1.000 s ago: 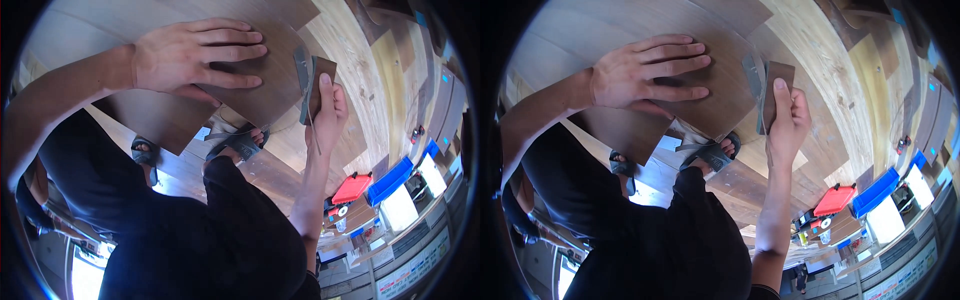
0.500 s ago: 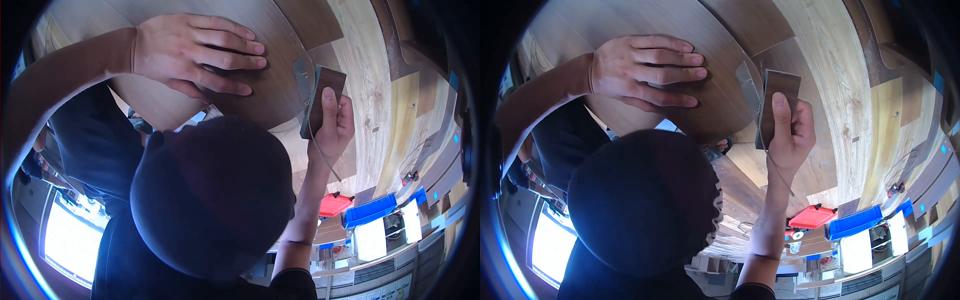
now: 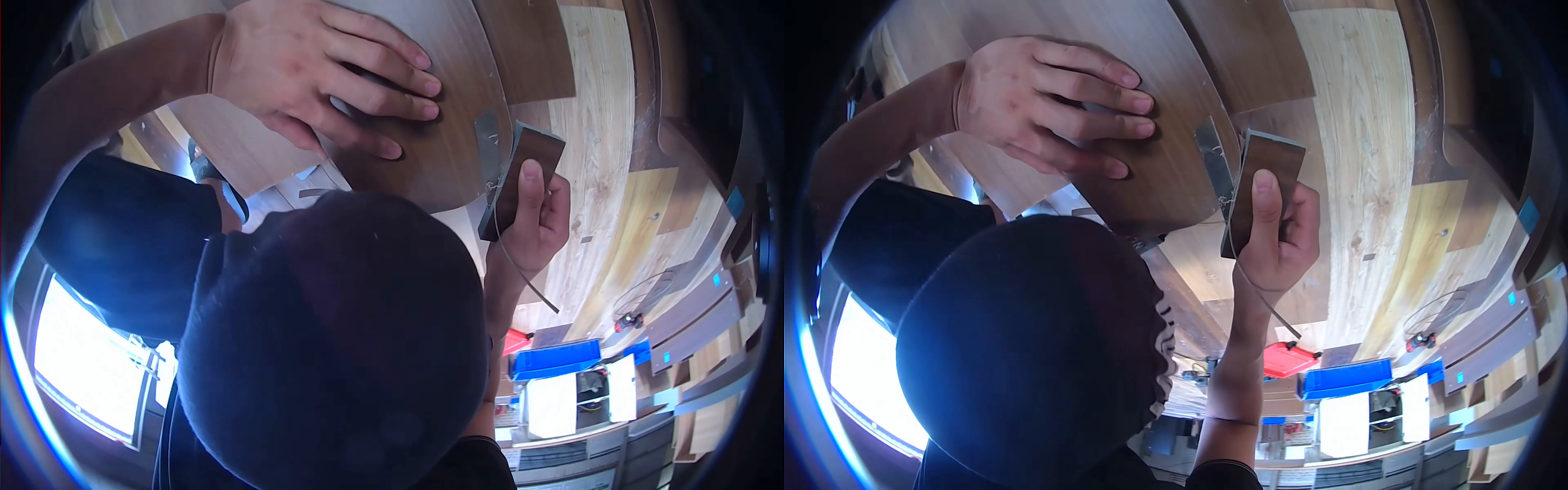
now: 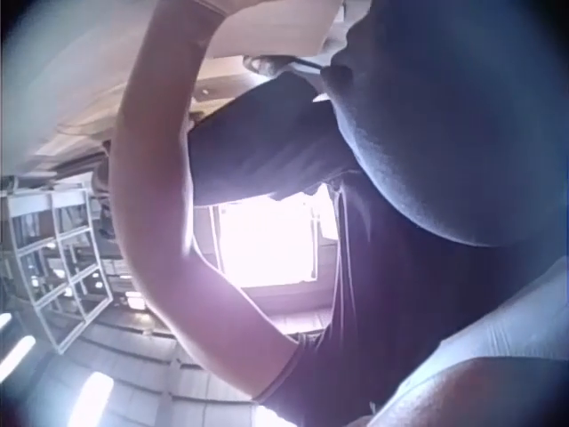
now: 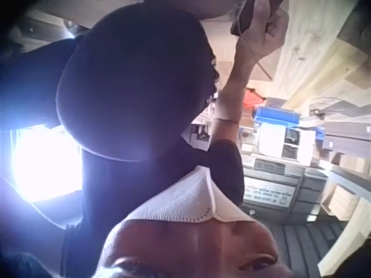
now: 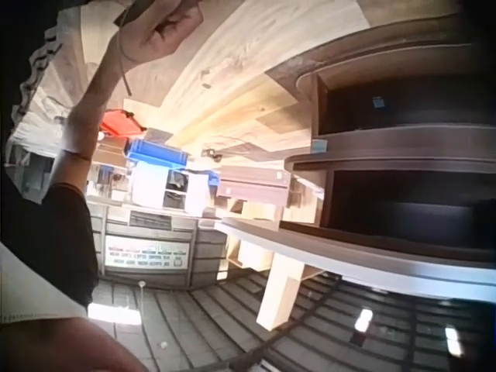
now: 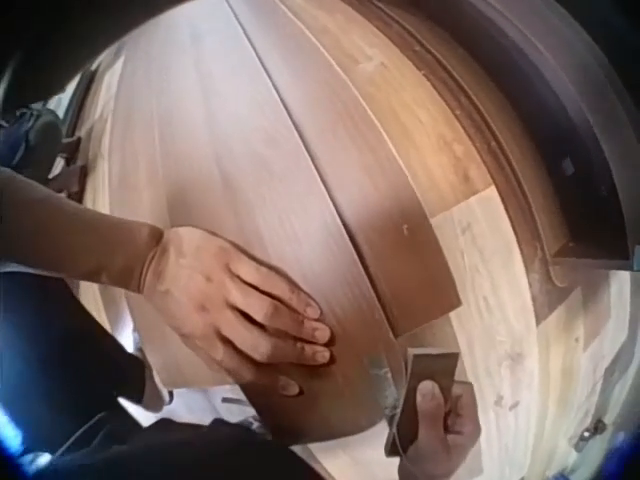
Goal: The person uses a metal scraper to smooth the surface and edges of wood panels for furniture manufacturing.
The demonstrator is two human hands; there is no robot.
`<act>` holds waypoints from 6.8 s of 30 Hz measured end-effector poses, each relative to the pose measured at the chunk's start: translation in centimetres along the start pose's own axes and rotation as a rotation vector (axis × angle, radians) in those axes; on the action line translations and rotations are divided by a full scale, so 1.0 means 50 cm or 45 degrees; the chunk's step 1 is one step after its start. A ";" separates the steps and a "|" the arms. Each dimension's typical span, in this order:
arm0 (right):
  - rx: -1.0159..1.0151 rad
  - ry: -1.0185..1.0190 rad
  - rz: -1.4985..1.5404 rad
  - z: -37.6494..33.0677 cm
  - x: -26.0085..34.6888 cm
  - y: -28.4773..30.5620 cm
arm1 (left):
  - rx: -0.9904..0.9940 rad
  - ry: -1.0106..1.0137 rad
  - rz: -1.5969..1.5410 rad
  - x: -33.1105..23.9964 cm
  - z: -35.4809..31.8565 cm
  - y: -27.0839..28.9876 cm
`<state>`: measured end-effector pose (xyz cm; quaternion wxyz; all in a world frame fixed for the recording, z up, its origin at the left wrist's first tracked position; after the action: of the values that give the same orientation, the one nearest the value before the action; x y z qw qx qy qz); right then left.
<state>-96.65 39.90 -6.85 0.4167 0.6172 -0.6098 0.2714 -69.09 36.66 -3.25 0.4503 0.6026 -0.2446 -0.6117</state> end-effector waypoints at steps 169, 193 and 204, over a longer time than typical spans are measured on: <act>0.506 0.127 -0.571 0.305 0.246 -0.167 | -1.618 2.069 0.652 0.180 -0.155 0.136; 0.479 0.272 -0.624 0.333 0.295 -0.255 | -1.605 1.990 0.689 0.179 -0.150 0.143; 0.512 0.265 -0.556 0.336 0.288 -0.263 | -1.627 2.047 0.653 0.183 -0.151 0.138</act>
<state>-85.12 16.93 -5.58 0.3949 0.7725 -0.3509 0.3524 -58.89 27.51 -3.33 0.8289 0.4119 0.3728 0.0654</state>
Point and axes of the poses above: each hand's wrist, its own z-axis towards the middle knuckle, its own y-axis out of the back of the hand, x = y × z, the point moved 6 cm from there along z, towards the middle knuckle
